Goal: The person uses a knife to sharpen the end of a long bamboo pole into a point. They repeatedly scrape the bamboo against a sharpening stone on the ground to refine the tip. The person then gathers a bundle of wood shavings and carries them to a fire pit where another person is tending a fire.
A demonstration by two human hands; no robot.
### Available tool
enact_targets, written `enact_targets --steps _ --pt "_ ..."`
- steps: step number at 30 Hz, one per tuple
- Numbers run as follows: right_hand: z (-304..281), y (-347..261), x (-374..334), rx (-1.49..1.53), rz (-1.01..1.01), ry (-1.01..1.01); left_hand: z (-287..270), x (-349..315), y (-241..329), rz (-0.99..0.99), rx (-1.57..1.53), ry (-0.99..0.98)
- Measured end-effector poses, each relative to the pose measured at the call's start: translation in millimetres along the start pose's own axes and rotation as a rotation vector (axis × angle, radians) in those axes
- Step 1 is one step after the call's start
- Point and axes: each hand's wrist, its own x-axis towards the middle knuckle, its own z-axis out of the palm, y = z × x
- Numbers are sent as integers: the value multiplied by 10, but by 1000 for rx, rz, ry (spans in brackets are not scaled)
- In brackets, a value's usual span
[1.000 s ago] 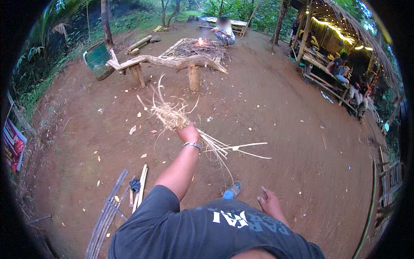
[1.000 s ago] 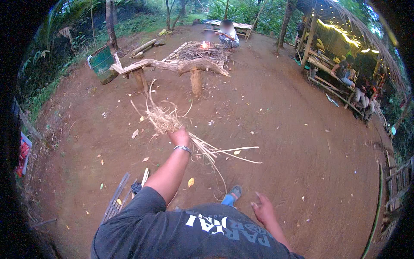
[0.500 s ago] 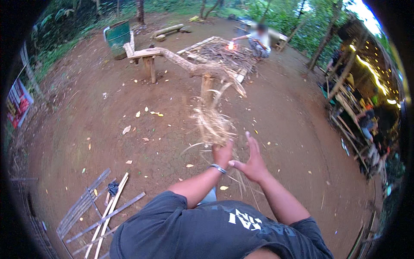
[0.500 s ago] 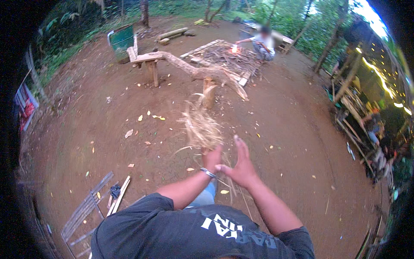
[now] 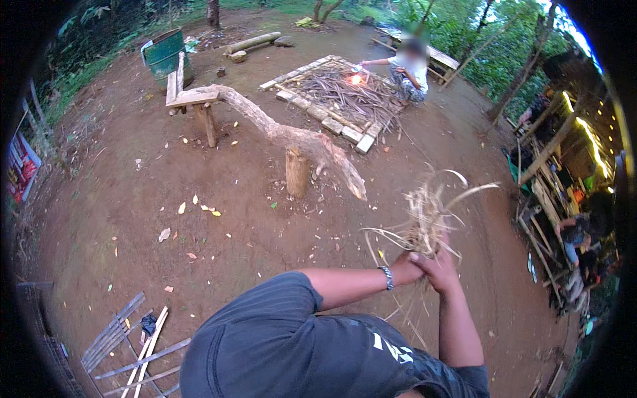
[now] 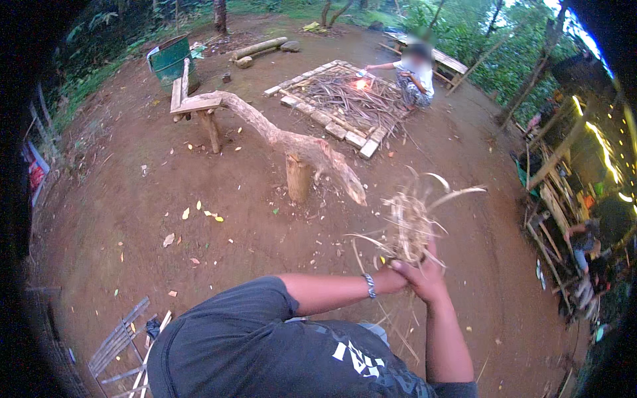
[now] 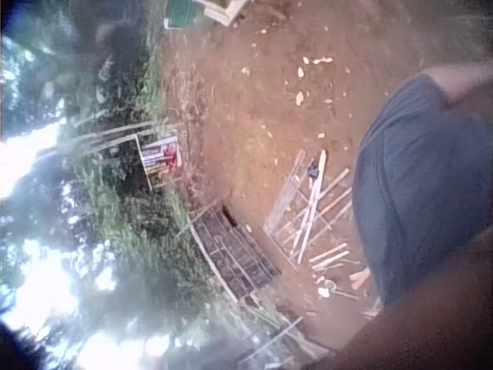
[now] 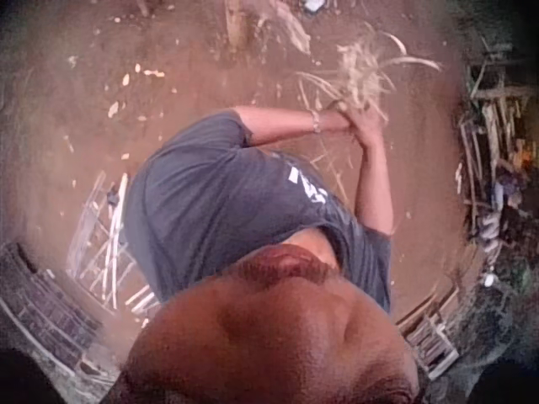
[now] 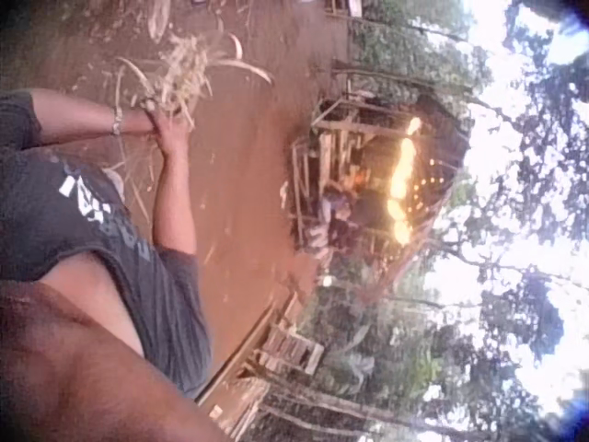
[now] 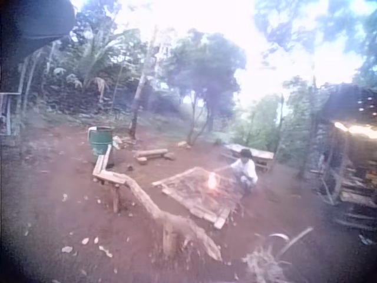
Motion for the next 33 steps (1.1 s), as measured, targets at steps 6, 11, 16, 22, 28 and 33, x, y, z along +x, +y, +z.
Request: enact_targets --steps 6,11,16,22,28,33 --pt "-1376 877 1571 -70 127 -57 -55 1835 -398 -113 -281 -208" --pt "-1938 1169 3184 -181 97 -85 -366 3106 -1054 -175 -689 -66" --pt "-2180 1472 4755 -302 -143 -242 -780 3719 -845 -124 -978 342" --pt "-2612 2490 6568 -742 -158 -173 -1865 3781 -1213 -308 -871 203" --pt "-3440 3696 7165 -1041 116 -258 -2701 3498 -2872 -718 -669 1077" --pt "-3646 3839 7630 -1107 457 -328 -2953 3541 -3440 -989 -349 1127"
